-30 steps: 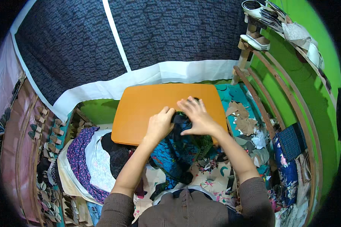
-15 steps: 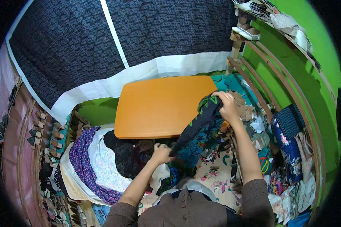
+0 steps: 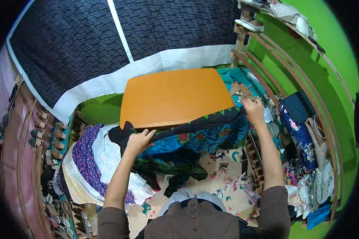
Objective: The recorder is seen folding different pieces of patterned fabric on a small table and then placing them on a shelf.
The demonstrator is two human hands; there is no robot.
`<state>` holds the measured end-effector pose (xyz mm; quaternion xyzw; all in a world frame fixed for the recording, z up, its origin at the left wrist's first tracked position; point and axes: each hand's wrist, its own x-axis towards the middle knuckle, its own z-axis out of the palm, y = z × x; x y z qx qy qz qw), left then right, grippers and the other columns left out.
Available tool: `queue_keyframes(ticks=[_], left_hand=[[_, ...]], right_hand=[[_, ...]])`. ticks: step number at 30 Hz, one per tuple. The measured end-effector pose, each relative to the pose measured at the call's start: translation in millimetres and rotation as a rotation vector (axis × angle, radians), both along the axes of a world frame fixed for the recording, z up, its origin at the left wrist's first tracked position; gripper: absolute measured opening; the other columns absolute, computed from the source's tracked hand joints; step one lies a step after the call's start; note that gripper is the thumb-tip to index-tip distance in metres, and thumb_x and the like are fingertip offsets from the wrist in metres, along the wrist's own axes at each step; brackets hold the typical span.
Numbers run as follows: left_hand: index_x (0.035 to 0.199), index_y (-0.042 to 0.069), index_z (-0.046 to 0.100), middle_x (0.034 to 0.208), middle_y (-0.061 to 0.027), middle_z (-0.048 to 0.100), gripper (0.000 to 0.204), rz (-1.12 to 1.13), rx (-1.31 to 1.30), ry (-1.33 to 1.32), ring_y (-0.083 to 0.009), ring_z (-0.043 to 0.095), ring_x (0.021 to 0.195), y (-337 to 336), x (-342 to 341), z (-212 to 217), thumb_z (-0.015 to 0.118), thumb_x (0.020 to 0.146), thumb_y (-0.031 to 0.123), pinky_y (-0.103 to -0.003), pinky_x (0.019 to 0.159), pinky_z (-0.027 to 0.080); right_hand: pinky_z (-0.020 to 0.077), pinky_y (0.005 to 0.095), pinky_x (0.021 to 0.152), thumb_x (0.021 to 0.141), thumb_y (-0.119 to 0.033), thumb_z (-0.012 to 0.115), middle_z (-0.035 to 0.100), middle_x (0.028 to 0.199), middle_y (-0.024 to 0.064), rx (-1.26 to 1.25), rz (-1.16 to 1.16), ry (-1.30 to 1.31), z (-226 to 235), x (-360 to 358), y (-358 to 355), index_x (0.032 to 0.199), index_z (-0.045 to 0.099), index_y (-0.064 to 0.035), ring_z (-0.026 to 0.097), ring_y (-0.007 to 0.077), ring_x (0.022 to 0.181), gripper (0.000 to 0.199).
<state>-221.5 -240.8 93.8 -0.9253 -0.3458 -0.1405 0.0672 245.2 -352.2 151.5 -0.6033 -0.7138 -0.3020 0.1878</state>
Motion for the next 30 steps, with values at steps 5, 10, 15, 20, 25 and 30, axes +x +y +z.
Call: queue_keyframes(ticks=[5,10,15,20,25,30], left_hand=[[0.097,0.01,0.061,0.084,-0.0103,0.063,0.033,0.432,0.011,-0.28,-0.0281,0.06,0.079,-21,-19,-15,0.056,0.065,0.007,-0.049,0.082,0.04],[0.105,0.002,0.052,0.089,-0.0311,0.057,0.033,0.491,-0.478,-0.473,-0.0459,0.054,0.087,-55,-33,-56,0.047,0.076,0.017,-0.048,0.077,0.044],[0.107,0.005,0.051,0.087,-0.0295,0.058,0.033,0.473,-0.713,-0.322,-0.045,0.055,0.087,-99,-18,-54,0.05,0.08,0.025,-0.048,0.075,0.043],[0.103,0.004,0.051,0.086,-0.0279,0.058,0.027,0.446,-0.482,-0.588,-0.0442,0.055,0.086,-79,15,-11,0.051,0.079,0.016,-0.046,0.073,0.044],[0.098,0.009,0.053,0.08,-0.02,0.06,0.024,0.375,-0.004,-0.337,-0.0382,0.059,0.076,6,52,57,0.058,0.075,0.015,-0.045,0.065,0.046],[0.094,0.013,0.052,0.077,-0.0105,0.059,0.022,0.156,0.403,-0.069,-0.0313,0.06,0.061,123,65,142,0.06,0.075,0.019,-0.04,0.049,0.048]], right_hand=[[0.0394,0.0386,0.071,0.066,0.001,0.053,0.057,0.074,0.0102,0.267,-0.037,0.047,31,9,-15,0.083,0.061,-0.008,0.056,0.0294,0.073,0.021],[0.0434,0.0427,0.076,0.068,0.001,0.048,0.06,0.092,0.0242,-0.485,-0.004,0.666,-18,46,-35,0.098,0.057,-0.0024,0.055,0.0401,0.091,0.031],[0.0441,0.0376,0.079,0.074,-0.017,0.06,0.062,0.097,0.0203,-1.091,-0.035,0.665,-56,71,-59,0.101,0.059,0.0006,0.058,0.0356,0.093,0.032],[0.0412,0.0247,0.075,0.074,-0.012,0.063,0.062,0.091,0.002,-1.276,0.12,1.219,-31,34,-35,0.1,0.06,-0.0005,0.051,0.0094,0.082,0.028],[0.0452,0.0242,0.074,0.076,-0.006,0.058,0.06,0.1,0.0014,-0.923,0.474,1.542,-11,40,28,0.112,0.055,-0.0018,0.055,0.0084,0.087,0.036],[0.0396,0.0258,0.088,0.083,-0.015,0.058,0.054,0.113,0.0069,-0.498,0.47,1.51,58,29,134,0.125,0.042,0.0031,0.051,0.0126,0.1,0.048]])
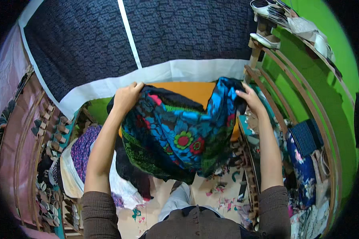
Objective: The recorder is seen folding different pieces of patterned fabric on a small table and then placing them on a shelf.
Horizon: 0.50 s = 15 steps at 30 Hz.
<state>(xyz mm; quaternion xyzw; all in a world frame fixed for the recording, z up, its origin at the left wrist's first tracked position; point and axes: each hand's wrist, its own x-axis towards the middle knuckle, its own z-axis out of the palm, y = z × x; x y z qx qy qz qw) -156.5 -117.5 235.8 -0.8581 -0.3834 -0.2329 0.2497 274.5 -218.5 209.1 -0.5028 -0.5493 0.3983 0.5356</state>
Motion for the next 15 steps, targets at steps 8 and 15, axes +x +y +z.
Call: queue_keyframes(ticks=[8,15], left_hand=[[0.093,0.014,0.049,0.072,-0.0103,0.056,0.014,0.176,0.052,0.016,-0.0275,0.062,0.059,198,38,-11,0.047,0.08,0.01,-0.038,0.048,0.048],[0.098,0.014,0.049,0.08,-0.0111,0.058,0.016,0.292,0.078,-0.091,-0.0296,0.062,0.064,336,64,30,0.046,0.083,0.013,-0.041,0.052,0.048]], right_hand=[[0.0199,0.0405,0.106,0.086,-0.008,0.046,0.033,0.138,0.0189,0.228,-0.333,-0.65,-23,22,192,0.137,0.028,-0.0047,0.028,0.0298,0.13,0.054],[0.0133,0.0481,0.107,0.088,-0.015,0.044,0.03,0.138,0.0218,0.393,-0.531,-0.938,10,50,298,0.137,0.025,-0.0002,0.024,0.0332,0.131,0.054]])
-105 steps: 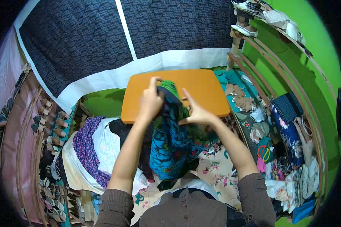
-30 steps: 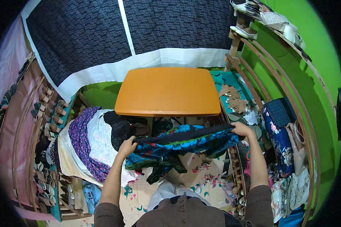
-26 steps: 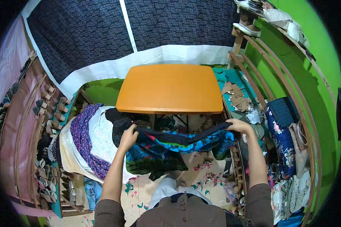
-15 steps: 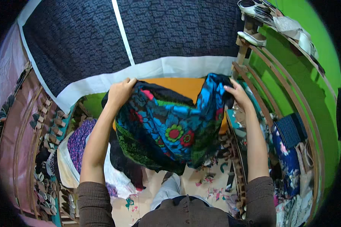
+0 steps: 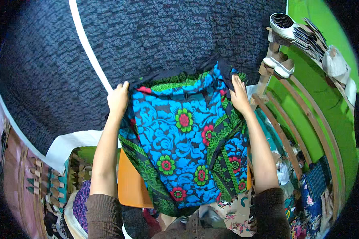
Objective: The recorder is seen folding different pieces of patterned fabric on a small table and then placing them on a shelf.
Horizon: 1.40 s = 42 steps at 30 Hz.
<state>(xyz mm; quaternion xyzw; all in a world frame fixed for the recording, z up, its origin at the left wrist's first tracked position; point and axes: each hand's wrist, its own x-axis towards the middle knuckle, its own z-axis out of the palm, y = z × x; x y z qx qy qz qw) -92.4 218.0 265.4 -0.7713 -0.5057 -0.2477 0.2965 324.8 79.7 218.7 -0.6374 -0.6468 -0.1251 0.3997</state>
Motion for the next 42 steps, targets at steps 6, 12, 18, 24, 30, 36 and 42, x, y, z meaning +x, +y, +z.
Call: queue_keyframes(ticks=[6,12,18,24,30,36,42], left_hand=[[0.099,0.008,0.053,0.085,-0.0175,0.062,0.023,0.048,-0.124,-0.346,-0.0352,0.062,0.072,63,40,-44,0.052,0.082,0.022,-0.046,0.063,0.049],[0.112,0.003,0.045,0.109,-0.0248,0.049,0.042,-0.107,-0.453,-0.668,-0.0418,0.051,0.098,93,31,-162,0.062,0.076,0.014,-0.044,0.081,0.044],[0.132,-0.002,0.028,0.133,-0.0266,0.027,0.073,-0.015,-0.63,-0.631,-0.0432,0.022,0.126,-64,40,-254,0.063,0.076,0.028,-0.058,0.101,0.015],[0.135,0.005,0.031,0.141,-0.0232,0.021,0.07,0.084,-0.966,-0.235,-0.0429,0.016,0.131,-238,26,-281,0.051,0.082,0.046,-0.067,0.097,0.009],[0.14,0.022,0.027,0.147,-0.0126,0.014,0.064,0.173,-0.902,-0.075,-0.0354,0.014,0.134,-191,44,-345,0.04,0.086,0.053,-0.067,0.098,0.006],[0.141,0.025,0.022,0.149,-0.0089,0.009,0.064,0.197,-0.942,-0.132,-0.0326,0.009,0.136,-107,40,-345,0.038,0.086,0.054,-0.065,0.1,0.004],[0.133,0.008,0.035,0.141,-0.0202,0.024,0.06,0.026,-0.791,-0.366,-0.0374,0.02,0.131,-136,20,-323,0.053,0.084,0.037,-0.057,0.104,0.011]], right_hand=[[0.011,0.0484,0.108,0.082,-0.042,0.053,0.027,0.139,0.0245,-0.067,-0.137,-0.153,-35,-1,57,0.135,0.023,0.0068,0.019,0.0332,0.133,0.078],[0.0117,0.0536,0.106,0.082,-0.05,0.049,0.022,0.141,0.0236,-0.731,0.061,-0.138,-153,-37,118,0.135,0.021,0.0062,0.015,0.0333,0.134,0.082],[0.0175,0.0609,0.1,0.082,-0.045,0.05,0.03,0.135,0.0257,-0.557,-0.138,-0.246,-259,-60,37,0.13,0.032,0.0032,0.026,0.0368,0.129,0.07],[0.0121,0.0688,0.095,0.084,-0.049,0.046,0.026,0.137,0.0253,-0.789,0.089,-0.105,-246,-134,-105,0.136,0.031,-0.0081,0.02,0.0441,0.129,0.068],[0.0107,0.0736,0.092,0.087,-0.048,0.043,0.024,0.14,0.0208,-0.873,0.083,-0.175,-283,-146,-86,0.137,0.031,-0.021,0.017,0.0434,0.13,0.058],[0.0104,0.0737,0.092,0.089,-0.045,0.041,0.023,0.142,0.0154,-0.828,0.011,-0.08,-289,-124,-23,0.136,0.032,-0.0236,0.014,0.0398,0.132,0.053],[0.0118,0.0645,0.1,0.085,-0.047,0.048,0.022,0.141,0.0198,-0.545,0.063,0.092,-276,-116,-62,0.138,0.026,-0.0104,0.019,0.0378,0.131,0.068]])
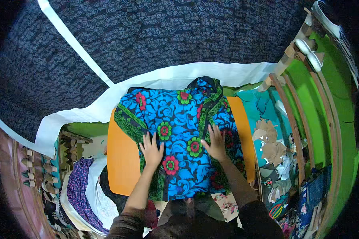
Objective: The recorder is seen folding different pieces of patterned fabric on a small table and then placing them on a shelf.
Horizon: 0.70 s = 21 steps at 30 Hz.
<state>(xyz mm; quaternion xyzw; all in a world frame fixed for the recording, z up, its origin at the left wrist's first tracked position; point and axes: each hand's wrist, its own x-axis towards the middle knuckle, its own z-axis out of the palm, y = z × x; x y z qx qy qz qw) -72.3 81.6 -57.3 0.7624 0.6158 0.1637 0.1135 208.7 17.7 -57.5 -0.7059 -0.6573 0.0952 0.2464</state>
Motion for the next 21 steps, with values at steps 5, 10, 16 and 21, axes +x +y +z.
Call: queue_keyframes(ticks=[5,10,16,21], left_hand=[[0.136,-0.005,0.018,0.143,-0.0261,0.01,0.097,-0.018,-0.204,0.07,-0.0401,0.011,0.133,-130,-19,24,0.059,0.073,0.056,-0.059,0.103,0.004],[0.133,-0.005,0.03,0.141,-0.0267,0.019,0.082,-0.04,-0.067,0.264,-0.0367,0.017,0.133,-174,-34,-15,0.052,0.079,0.054,-0.058,0.103,0.01],[0.13,-0.001,0.037,0.138,-0.0244,0.029,0.047,-0.067,-0.005,0.161,-0.0342,0.03,0.128,-167,-51,-9,0.039,0.093,0.027,-0.052,0.103,0.021],[0.127,0.003,0.039,0.12,-0.0096,0.05,0.049,0.513,-0.504,-1.554,-0.0239,0.048,0.109,-149,-90,57,0.037,0.094,0.039,-0.038,0.096,0.035]], right_hand=[[0.0102,0.0624,0.101,0.082,-0.045,0.054,0.026,0.138,0.0238,-0.153,-0.137,-0.231,-2,-36,-123,0.135,0.027,-0.0009,0.021,0.0389,0.13,0.074],[0.0099,0.0593,0.103,0.086,-0.04,0.049,0.025,0.139,0.0211,-0.202,-0.318,-0.331,-16,-38,-154,0.133,0.032,-0.002,0.021,0.0363,0.131,0.063],[0.0229,0.0563,0.1,0.091,-0.025,0.041,0.036,0.134,0.0186,-0.196,-0.297,-0.192,-17,-20,-151,0.13,0.04,-0.0083,0.033,0.035,0.125,0.042],[0.0345,0.04,0.097,0.094,-0.035,0.039,0.047,0.126,0.0099,0.108,-0.301,1.278,-7,78,-165,0.126,0.043,-0.0038,0.045,0.0235,0.115,0.045]])
